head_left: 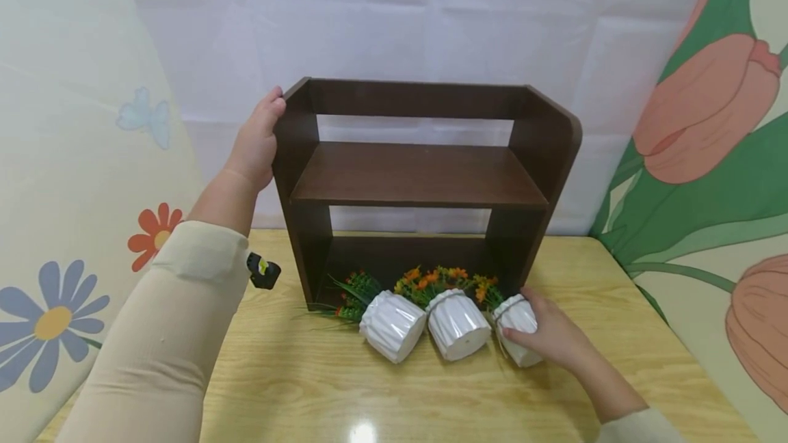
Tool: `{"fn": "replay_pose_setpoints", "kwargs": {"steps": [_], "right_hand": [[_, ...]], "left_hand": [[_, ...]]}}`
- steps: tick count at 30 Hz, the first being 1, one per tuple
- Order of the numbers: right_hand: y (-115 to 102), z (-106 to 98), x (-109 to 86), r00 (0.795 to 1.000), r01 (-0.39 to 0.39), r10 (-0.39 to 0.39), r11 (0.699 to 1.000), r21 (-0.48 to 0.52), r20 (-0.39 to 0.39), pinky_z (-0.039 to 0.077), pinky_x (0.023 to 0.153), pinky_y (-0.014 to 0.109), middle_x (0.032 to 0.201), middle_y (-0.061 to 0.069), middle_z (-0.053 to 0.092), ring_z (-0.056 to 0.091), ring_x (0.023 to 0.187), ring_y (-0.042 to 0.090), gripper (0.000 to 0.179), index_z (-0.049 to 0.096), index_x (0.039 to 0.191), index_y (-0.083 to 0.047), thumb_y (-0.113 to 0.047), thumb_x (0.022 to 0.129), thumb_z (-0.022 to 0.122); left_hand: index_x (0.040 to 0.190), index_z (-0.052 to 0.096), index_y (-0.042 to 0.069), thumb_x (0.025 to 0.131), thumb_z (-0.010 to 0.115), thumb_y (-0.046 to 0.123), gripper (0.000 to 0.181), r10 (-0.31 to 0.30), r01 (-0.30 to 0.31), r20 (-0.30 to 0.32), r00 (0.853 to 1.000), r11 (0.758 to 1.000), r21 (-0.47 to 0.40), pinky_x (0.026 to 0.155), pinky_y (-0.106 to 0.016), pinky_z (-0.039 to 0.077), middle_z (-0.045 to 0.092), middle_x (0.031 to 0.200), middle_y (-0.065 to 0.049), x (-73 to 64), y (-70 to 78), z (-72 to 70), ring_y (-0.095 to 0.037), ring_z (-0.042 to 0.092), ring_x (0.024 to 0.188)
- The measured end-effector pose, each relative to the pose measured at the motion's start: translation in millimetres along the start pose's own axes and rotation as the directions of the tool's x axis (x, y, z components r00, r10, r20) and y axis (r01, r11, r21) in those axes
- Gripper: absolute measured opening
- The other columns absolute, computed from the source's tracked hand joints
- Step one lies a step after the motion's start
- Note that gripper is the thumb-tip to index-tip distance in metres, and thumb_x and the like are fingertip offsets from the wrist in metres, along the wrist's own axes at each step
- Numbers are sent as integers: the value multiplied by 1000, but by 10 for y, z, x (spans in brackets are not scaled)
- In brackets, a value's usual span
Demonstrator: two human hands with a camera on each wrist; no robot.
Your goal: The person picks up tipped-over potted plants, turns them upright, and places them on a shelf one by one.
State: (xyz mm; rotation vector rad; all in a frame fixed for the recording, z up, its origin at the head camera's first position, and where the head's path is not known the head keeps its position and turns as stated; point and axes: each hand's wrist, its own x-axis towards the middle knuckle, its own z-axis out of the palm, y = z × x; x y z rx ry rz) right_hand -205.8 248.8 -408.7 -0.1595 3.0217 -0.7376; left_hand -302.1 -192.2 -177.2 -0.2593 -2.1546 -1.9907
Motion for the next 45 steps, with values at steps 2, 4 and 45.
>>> {"fn": "replay_pose_setpoints", "kwargs": {"steps": [2, 4, 45], "right_hand": [[-5, 2, -5, 1000, 2, -2, 1000, 0, -6, 45, 93, 64, 141, 38, 42, 49, 122, 53, 99, 32, 148, 3, -55, 79, 73], [-6, 8, -11, 1000, 8, -8, 1000, -1, -17, 45, 93, 64, 141, 38, 42, 49, 121, 53, 98, 33, 147, 2, -54, 79, 74], [144, 125, -324, 968, 107, -104, 994, 1, -230, 51, 82, 57, 140, 30, 48, 54, 115, 43, 90, 36, 148, -6, -45, 78, 78]], "left_hand": [[158, 12, 31, 105, 26, 45, 57, 1, -1, -2, 1000, 1000, -6, 123, -34, 15, 6, 166, 9, 1, -2, 2, -14, 16, 146], [158, 12, 31, 105, 26, 46, 57, -1, 1, -6, 1000, 1000, -6, 123, -35, 14, 6, 166, 9, 1, -5, 1, -15, 15, 147], [158, 12, 36, 104, 23, 48, 56, -14, 14, 12, 1000, 1000, -21, 122, -39, 18, 8, 166, 9, -38, -8, 11, -18, 20, 144]]}}
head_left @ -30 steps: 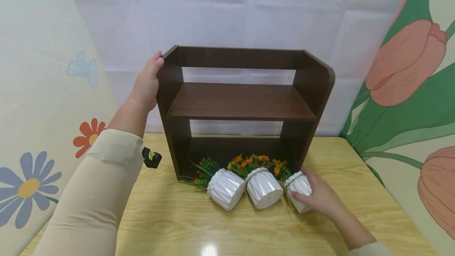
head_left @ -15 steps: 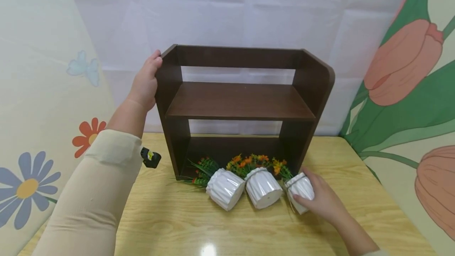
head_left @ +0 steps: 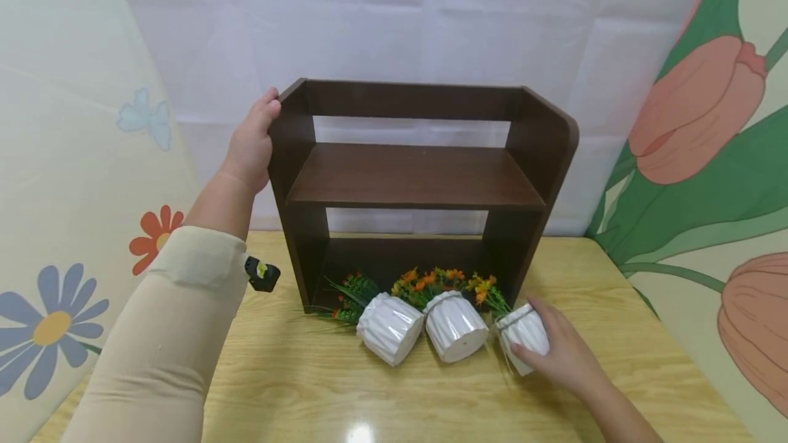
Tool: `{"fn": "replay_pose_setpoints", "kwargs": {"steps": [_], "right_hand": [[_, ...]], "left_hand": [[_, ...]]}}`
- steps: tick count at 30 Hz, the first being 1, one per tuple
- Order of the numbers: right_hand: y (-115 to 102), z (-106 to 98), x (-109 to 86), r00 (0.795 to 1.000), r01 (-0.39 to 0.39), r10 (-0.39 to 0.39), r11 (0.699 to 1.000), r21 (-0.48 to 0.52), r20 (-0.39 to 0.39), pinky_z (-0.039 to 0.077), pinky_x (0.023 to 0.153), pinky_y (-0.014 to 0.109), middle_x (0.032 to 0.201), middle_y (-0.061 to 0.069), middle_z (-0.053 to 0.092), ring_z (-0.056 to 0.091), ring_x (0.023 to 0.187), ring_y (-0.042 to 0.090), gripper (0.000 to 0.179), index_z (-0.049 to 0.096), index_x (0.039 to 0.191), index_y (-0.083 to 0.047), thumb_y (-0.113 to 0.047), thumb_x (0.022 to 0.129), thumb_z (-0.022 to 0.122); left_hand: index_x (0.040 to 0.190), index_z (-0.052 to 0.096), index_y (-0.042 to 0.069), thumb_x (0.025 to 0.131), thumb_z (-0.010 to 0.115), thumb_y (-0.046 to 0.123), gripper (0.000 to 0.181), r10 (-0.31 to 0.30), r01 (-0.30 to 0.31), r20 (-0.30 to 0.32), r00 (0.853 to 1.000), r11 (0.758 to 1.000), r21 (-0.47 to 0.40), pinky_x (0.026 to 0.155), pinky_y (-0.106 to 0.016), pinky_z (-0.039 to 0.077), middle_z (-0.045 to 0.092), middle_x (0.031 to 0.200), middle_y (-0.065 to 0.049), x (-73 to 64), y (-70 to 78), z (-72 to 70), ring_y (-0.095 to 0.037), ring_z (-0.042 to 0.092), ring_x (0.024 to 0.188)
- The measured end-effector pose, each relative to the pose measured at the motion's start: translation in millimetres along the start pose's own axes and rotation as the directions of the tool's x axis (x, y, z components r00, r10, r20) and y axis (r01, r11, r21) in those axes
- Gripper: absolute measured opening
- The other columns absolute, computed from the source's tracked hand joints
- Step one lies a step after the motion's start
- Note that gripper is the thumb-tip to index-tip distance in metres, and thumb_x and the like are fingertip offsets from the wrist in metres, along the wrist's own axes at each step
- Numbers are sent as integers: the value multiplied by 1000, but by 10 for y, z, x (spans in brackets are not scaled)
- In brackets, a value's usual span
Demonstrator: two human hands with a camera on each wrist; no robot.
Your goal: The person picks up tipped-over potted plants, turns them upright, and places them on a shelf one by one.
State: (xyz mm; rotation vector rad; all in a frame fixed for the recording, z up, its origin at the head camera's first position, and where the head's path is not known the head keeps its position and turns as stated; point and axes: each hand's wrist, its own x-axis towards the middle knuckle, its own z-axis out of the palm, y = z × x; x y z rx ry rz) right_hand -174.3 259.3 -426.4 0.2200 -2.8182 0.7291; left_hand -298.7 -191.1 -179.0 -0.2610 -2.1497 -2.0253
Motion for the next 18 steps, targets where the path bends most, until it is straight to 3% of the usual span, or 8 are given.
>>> {"fn": "replay_pose_setpoints", "kwargs": {"steps": [18], "right_hand": [[33, -30, -51, 999, -30, 30, 998, 49, 15, 52, 72, 45, 140, 31, 46, 57, 108, 40, 102, 34, 148, -7, -49, 70, 84]], "left_hand": [[157, 13, 37, 104, 23, 48, 55, 2, -2, -5, 1000, 1000, -12, 120, -38, 21, 10, 165, 8, -13, -19, -10, -19, 25, 141]]}}
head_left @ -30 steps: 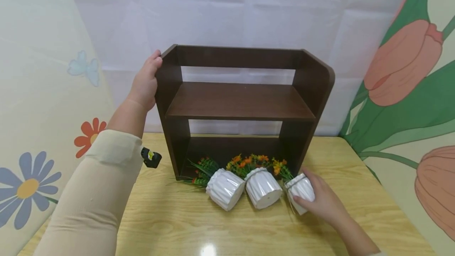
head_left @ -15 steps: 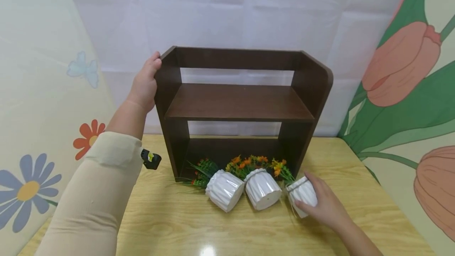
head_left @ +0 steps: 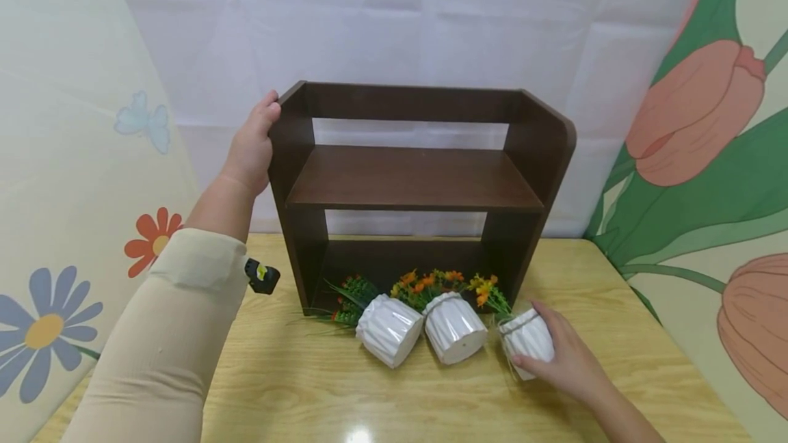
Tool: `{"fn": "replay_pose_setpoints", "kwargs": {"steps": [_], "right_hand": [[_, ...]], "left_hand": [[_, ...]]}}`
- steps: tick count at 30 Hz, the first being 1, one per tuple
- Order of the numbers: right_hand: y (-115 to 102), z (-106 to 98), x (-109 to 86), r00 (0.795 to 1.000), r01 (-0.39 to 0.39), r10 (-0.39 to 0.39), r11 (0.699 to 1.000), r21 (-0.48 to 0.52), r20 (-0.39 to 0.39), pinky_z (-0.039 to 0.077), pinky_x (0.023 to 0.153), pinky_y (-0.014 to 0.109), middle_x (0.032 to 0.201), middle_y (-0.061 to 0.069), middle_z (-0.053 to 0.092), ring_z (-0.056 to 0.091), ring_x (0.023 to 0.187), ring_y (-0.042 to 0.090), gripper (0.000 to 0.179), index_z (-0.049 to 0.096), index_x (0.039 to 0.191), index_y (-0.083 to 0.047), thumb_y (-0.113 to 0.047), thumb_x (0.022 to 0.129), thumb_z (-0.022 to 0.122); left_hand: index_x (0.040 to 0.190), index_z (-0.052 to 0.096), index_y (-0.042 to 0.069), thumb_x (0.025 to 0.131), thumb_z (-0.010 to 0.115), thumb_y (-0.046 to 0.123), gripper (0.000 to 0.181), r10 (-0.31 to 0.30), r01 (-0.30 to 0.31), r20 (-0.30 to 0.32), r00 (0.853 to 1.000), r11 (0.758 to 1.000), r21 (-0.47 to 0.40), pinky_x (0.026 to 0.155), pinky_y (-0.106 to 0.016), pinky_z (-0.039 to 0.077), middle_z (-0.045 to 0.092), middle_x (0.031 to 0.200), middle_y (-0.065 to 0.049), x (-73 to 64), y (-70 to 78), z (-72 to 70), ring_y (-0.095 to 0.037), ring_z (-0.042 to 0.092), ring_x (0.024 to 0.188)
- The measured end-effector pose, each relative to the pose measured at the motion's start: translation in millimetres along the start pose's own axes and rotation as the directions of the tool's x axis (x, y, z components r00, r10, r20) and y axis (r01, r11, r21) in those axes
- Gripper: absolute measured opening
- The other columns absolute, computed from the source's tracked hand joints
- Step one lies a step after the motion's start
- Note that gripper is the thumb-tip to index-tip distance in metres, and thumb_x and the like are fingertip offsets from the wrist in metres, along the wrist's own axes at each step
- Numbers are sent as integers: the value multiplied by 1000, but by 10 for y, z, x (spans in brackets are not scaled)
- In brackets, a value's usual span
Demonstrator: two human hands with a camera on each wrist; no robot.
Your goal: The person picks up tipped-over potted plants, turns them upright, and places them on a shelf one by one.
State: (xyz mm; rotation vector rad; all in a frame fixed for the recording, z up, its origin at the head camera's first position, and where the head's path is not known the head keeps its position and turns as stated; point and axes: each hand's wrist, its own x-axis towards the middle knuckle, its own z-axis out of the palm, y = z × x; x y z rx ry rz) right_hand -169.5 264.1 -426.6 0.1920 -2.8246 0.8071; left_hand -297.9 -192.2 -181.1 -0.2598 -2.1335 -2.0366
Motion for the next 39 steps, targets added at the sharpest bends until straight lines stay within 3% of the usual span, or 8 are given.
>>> {"fn": "replay_pose_setpoints", "kwargs": {"steps": [5, 11, 17, 22, 27, 34, 39], "right_hand": [[41, -23, -17, 1000, -21, 21, 1000, 16, 14, 51, 70, 41, 139, 33, 46, 58, 105, 39, 105, 29, 150, -4, -47, 71, 84], [76, -81, -47, 997, -57, 55, 998, 32, 58, 54, 75, 50, 143, 38, 38, 57, 108, 46, 115, 17, 154, 1, -46, 72, 83], [121, -124, -53, 984, -126, 120, 991, 37, 134, 51, 84, 60, 147, 41, 30, 51, 117, 54, 118, 8, 156, 0, -48, 76, 80], [150, -134, -64, 978, -153, 144, 987, 46, 152, 49, 87, 62, 148, 41, 28, 49, 119, 55, 120, 5, 157, -4, -47, 75, 81], [173, -134, -90, 982, -152, 142, 986, 73, 124, 51, 84, 59, 145, 42, 33, 54, 114, 52, 121, 6, 157, -5, -43, 73, 84], [197, -119, -141, 987, -156, 147, 976, 151, 69, 52, 74, 41, 139, 37, 42, 61, 101, 38, 112, 15, 153, -4, -33, 72, 86], [196, -107, -147, 985, -168, 161, 970, 176, 57, 50, 74, 36, 140, 34, 41, 60, 103, 37, 108, 17, 152, -3, -32, 73, 85]], "left_hand": [[157, 13, 37, 104, 24, 48, 55, -1, 1, 3, 1000, 1000, -15, 120, -36, 23, 12, 165, 6, 4, 4, -1, -20, 27, 140], [157, 13, 37, 105, 24, 47, 55, 1, 0, 7, 1000, 1000, -20, 121, -37, 22, 13, 165, 6, 14, 6, 17, -20, 27, 141], [157, 12, 37, 105, 22, 47, 55, 5, -5, 10, 1000, 1000, 1, 121, -38, 20, 10, 166, 7, 19, 12, 35, -18, 24, 143], [157, 12, 37, 104, 23, 48, 55, 4, -4, 8, 1000, 1000, 6, 122, -40, 18, 11, 166, 7, 21, 11, 47, -19, 22, 144], [157, 11, 37, 104, 21, 48, 55, 6, -6, 11, 1000, 1000, 30, 123, -44, 14, 8, 166, 8, 22, 2, 55, -19, 17, 147], [157, 11, 37, 104, 21, 49, 55, 12, -13, 12, 1000, 999, 34, 123, -43, 14, 9, 166, 7, 28, -7, 61, -19, 16, 147], [157, 11, 37, 104, 21, 48, 55, 11, -11, 15, 1000, 1000, 19, 122, -41, 17, 10, 166, 6, 34, -13, 52, -19, 20, 144]]}}
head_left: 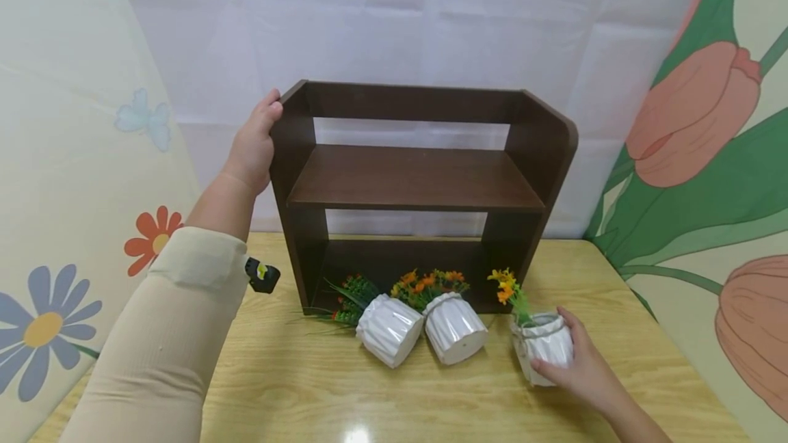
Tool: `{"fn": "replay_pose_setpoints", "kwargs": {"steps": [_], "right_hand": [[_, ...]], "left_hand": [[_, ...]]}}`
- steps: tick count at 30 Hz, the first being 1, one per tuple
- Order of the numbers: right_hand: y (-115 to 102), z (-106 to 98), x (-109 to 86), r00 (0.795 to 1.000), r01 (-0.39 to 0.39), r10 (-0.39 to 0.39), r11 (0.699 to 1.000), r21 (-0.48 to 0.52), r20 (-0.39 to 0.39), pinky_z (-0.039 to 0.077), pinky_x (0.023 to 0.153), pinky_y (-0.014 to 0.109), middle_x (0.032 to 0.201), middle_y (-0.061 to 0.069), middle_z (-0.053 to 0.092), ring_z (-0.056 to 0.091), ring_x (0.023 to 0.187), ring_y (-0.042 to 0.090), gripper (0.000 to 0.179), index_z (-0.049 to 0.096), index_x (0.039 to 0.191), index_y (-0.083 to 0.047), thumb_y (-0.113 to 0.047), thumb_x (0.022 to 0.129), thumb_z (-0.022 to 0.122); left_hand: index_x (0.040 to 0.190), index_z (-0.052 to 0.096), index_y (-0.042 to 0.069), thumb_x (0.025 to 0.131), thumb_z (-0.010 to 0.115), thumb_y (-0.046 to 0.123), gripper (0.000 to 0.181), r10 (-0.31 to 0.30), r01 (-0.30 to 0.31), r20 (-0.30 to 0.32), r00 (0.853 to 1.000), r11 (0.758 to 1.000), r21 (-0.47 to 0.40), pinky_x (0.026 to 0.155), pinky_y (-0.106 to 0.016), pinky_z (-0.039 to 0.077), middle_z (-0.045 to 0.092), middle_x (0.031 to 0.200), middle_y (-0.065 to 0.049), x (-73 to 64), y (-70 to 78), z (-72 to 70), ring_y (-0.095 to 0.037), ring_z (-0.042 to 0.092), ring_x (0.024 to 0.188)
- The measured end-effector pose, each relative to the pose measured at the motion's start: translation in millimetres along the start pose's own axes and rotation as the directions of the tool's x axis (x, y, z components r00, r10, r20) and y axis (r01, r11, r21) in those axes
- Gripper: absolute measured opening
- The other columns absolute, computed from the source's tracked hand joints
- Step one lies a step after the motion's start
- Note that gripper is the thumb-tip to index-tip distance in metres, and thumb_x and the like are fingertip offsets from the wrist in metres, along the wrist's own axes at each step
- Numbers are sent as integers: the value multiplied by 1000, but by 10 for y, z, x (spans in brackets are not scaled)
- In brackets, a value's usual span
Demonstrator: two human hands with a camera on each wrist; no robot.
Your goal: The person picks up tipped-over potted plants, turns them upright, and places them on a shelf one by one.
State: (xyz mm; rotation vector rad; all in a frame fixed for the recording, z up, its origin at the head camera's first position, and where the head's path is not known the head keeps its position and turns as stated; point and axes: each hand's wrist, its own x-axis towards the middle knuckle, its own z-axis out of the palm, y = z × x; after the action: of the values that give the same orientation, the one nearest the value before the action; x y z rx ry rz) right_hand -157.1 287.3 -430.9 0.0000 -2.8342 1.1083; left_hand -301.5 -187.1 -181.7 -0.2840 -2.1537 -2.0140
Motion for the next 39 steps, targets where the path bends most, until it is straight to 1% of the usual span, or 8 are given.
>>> {"fn": "replay_pose_setpoints", "kwargs": {"steps": [3, 9, 12, 17, 20, 25, 31, 39], "right_hand": [[-4, 4, 5, 1000, -12, 12, 1000, 7, -1, 50, 76, 37, 140, 33, 41, 58, 105, 38, 107, 17, 152, -3, -32, 74, 85], [-12, 2, 23, 998, -61, 61, 998, 25, 33, 52, 81, 45, 143, 31, 38, 56, 109, 40, 108, 14, 153, -5, -33, 75, 83], [-6, 6, 35, 997, -67, 66, 997, 25, 38, 52, 82, 46, 143, 31, 37, 56, 111, 41, 108, 13, 153, -5, -34, 76, 83], [11, 33, 43, 1000, -30, 29, 999, 36, 4, 51, 79, 42, 141, 32, 39, 57, 109, 40, 106, 15, 152, -3, -30, 76, 84], [8, 51, 48, 1000, -4, 4, 999, 52, -13, 53, 79, 45, 140, 34, 40, 58, 107, 42, 105, 16, 152, -1, -26, 76, 84], [-9, 99, 63, 1000, -3, 4, 997, 79, -24, 53, 84, 53, 140, 34, 40, 56, 111, 45, 105, 15, 152, -1, -26, 76, 84], [-34, 168, 90, 1000, -22, 24, 993, 120, -19, 46, 95, 60, 143, 33, 37, 50, 120, 48, 105, 13, 152, -3, -28, 77, 83], [-62, 288, 125, 997, 36, -24, 980, 194, -67, 45, 96, 59, 141, 34, 39, 50, 118, 47, 105, 15, 152, -1, -20, 75, 84]], "left_hand": [[157, 10, 37, 104, 21, 48, 55, -1, 1, -2, 1000, 1000, 3, 122, -41, 16, 8, 166, 7, 4, -4, -4, -18, 18, 145], [158, 10, 36, 105, 21, 46, 55, 15, -15, -8, 1000, 1000, 14, 124, -39, 11, 3, 166, 11, 8, -15, -13, -13, 8, 151], [158, 9, 36, 105, 21, 46, 55, 16, -16, -7, 1000, 1000, 13, 124, -39, 11, 4, 166, 11, 1, -16, -14, -14, 9, 150], [158, 10, 36, 105, 21, 46, 55, 15, -14, -8, 1000, 1000, 11, 124, -39, 12, 5, 166, 10, -9, -9, -14, -15, 11, 150], [158, 10, 36, 104, 21, 46, 55, 14, -14, -10, 1000, 1000, 12, 124, -38, 12, 5, 166, 10, -7, -5, -14, -15, 11, 150], [158, 10, 36, 104, 21, 46, 55, 11, -11, -15, 1000, 1000, 11, 123, -37, 14, 5, 166, 11, -4, -3, -15, -15, 15, 149], [158, 11, 36, 104, 22, 46, 55, 9, -9, -11, 1000, 1000, 1, 123, -37, 14, 5, 166, 10, -5, -5, -12, -15, 14, 148], [158, 11, 35, 104, 22, 45, 56, 13, -13, -7, 1000, 1000, -16, 122, -35, 17, 6, 166, 10, -12, -3, -8, -14, 19, 144]]}}
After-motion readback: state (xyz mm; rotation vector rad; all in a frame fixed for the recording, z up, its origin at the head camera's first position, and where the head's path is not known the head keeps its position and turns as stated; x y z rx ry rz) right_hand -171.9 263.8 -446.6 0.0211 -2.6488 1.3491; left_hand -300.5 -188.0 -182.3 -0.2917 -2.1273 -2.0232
